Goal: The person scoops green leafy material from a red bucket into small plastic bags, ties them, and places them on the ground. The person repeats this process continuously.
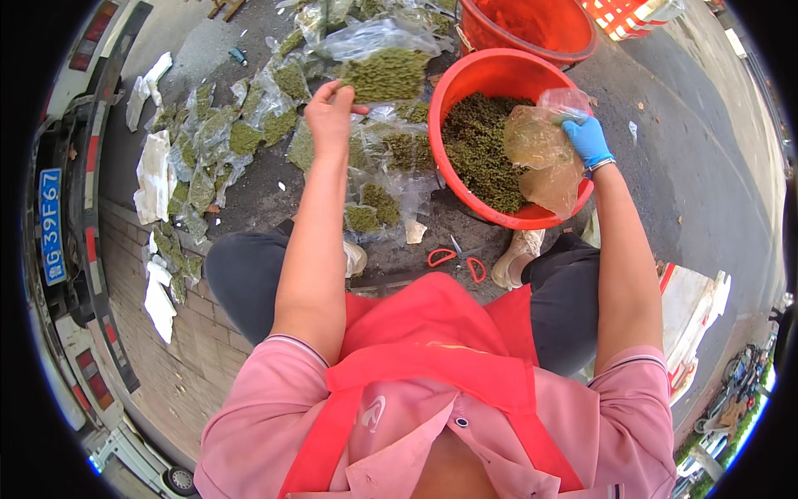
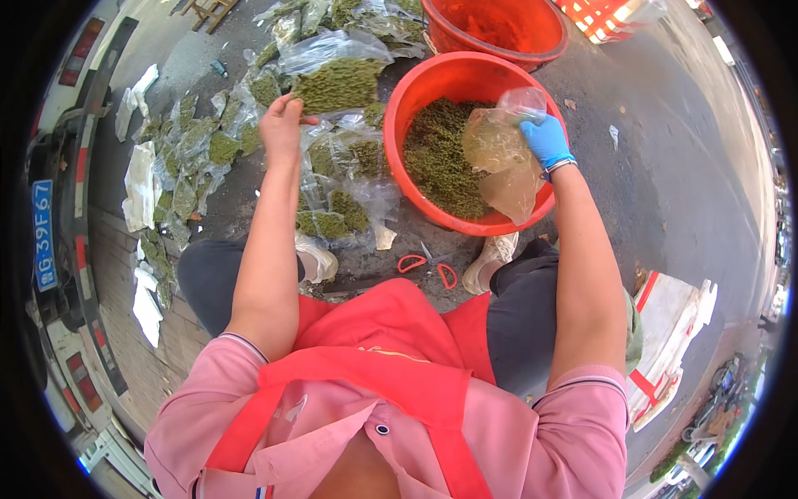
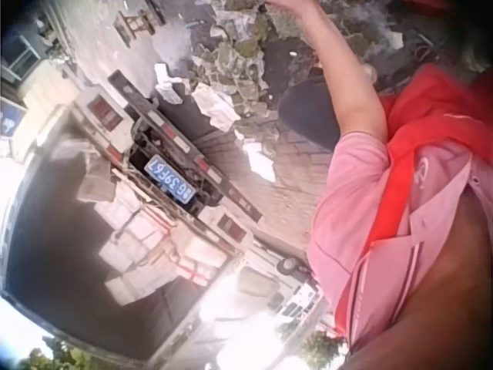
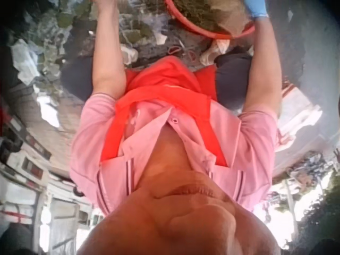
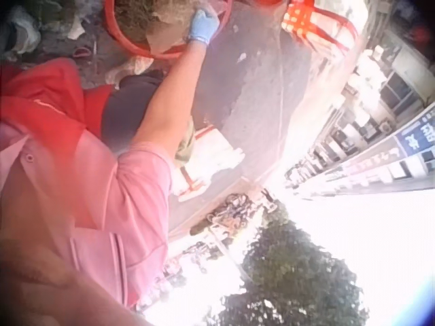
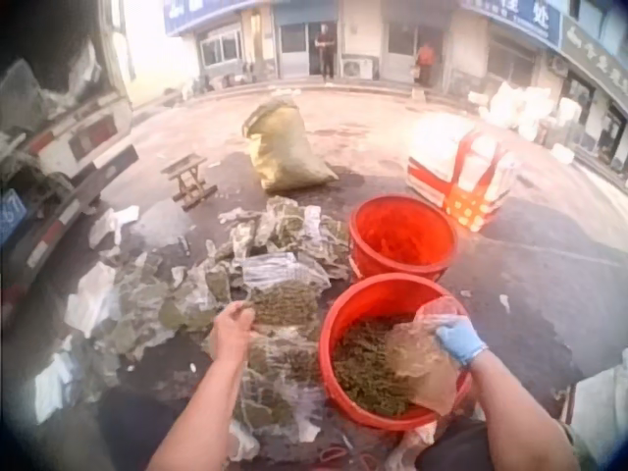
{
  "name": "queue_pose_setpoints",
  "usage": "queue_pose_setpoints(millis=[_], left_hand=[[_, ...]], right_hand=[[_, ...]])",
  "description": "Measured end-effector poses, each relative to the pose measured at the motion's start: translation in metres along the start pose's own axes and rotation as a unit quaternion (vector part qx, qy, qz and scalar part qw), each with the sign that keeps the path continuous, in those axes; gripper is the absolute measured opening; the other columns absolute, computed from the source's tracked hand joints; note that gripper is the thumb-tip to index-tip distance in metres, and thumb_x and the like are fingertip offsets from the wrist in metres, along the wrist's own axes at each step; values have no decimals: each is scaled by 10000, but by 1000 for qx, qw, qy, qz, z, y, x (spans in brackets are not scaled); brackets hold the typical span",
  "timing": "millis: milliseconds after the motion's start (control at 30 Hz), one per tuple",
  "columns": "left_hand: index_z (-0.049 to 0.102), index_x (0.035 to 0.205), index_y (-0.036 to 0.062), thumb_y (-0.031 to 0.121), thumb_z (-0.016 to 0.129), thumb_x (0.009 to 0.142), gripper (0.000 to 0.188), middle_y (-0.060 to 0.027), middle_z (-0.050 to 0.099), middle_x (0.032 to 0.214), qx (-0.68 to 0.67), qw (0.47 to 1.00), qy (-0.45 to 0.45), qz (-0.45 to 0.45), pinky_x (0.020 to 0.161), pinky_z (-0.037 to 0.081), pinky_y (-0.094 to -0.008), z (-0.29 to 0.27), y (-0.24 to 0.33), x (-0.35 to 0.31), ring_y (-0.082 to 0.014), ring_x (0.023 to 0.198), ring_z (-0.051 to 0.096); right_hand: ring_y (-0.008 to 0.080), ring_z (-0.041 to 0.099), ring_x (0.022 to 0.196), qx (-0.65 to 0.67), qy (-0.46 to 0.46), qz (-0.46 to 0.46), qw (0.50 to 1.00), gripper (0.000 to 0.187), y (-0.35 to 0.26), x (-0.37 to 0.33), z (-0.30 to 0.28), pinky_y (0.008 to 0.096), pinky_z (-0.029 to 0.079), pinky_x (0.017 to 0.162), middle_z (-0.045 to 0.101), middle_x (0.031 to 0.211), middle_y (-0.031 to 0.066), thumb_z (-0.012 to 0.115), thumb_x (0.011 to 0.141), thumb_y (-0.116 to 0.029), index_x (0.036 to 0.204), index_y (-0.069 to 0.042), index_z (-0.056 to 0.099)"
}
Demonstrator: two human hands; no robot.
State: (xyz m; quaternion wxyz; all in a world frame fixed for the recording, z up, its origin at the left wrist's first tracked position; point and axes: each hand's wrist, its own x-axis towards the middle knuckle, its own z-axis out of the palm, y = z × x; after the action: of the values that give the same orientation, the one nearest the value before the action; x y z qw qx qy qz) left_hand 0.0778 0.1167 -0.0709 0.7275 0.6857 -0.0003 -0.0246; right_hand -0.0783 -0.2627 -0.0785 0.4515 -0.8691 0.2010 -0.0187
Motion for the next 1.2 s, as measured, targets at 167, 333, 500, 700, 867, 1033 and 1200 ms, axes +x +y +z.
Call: queue_pose_setpoints(millis=[167, 333, 500, 700, 867, 1033, 1200], left_hand=[[568, 917, -1, 135, 501, 801, 191, -36, 598, 808, -149, 984, -91, -25, 519, 488, -251, 36, 17, -35, -121, 607, 572], [572, 936, -23, 82, 511, 798, 184, -58, 607, 808, -186, 972, -145, -19, 506, 490, -251, 72, 25, -68, -111, 627, 565], [555, 958, -29, 50, 508, 794, 188, -58, 605, 834, -142, 972, -186, -12, 541, 504, -246, 88, 29, -86, -106, 647, 575], [526, 999, -26, -6, 488, 773, 230, -69, 585, 938, -73, 945, -319, -20, 629, 525, -254, 99, 25, -95, -115, 781, 583], [399, 1249, 20, 301, 737, 644, 748, -186, 467, 1237, 287, 917, -270, 67, 970, 350, -353, 99, 31, -84, -270, 1163, 447], [621, 912, 118, 469, 716, 598, 481, -80, 641, 836, 447, 749, -399, 284, 689, 471, -357, 138, 70, -83, -248, 802, 609], [507, 484, 131, 283, 662, 666, 284, -47, 500, 459, 376, 704, -260, 544, 417, 418, -336, 163, 43, -94, -235, 438, 532]], right_hand=[[145, 588, 738, 21, 34, 83, 996, 364, -15, -11, -6, 292, 458, 678, 646, 801, 100, 661, 712, -296, 892, 20, 643], [139, 580, 798, 38, 64, -48, 996, 400, -39, -20, -16, 290, 449, 718, 638, 942, 87, 673, 697, -228, 1049, -50, 607], [125, 542, 883, 190, 57, -232, 952, 396, -78, -46, -7, 277, 409, 810, 613, 983, 64, 662, 742, -238, 1086, -62, 573], [121, 542, 813, 155, 57, -126, 978, 271, -61, -42, -20, 287, 425, 767, 620, 849, 43, 609, 820, -275, 932, -28, 613], [223, 569, 736, -24, 87, -280, 956, 198, -69, -47, -15, 317, 446, 686, 598, 776, 87, 596, 810, -243, 849, -50, 612], [279, 567, 748, -57, 46, -291, 954, 200, -83, -57, -14, 341, 448, 654, 578, 782, 100, 597, 791, -254, 827, -58, 601], [290, 583, 756, -19, 91, -137, 986, 221, -65, -43, -4, 343, 455, 678, 610, 810, 114, 608, 764, -279, 845, -75, 636]])
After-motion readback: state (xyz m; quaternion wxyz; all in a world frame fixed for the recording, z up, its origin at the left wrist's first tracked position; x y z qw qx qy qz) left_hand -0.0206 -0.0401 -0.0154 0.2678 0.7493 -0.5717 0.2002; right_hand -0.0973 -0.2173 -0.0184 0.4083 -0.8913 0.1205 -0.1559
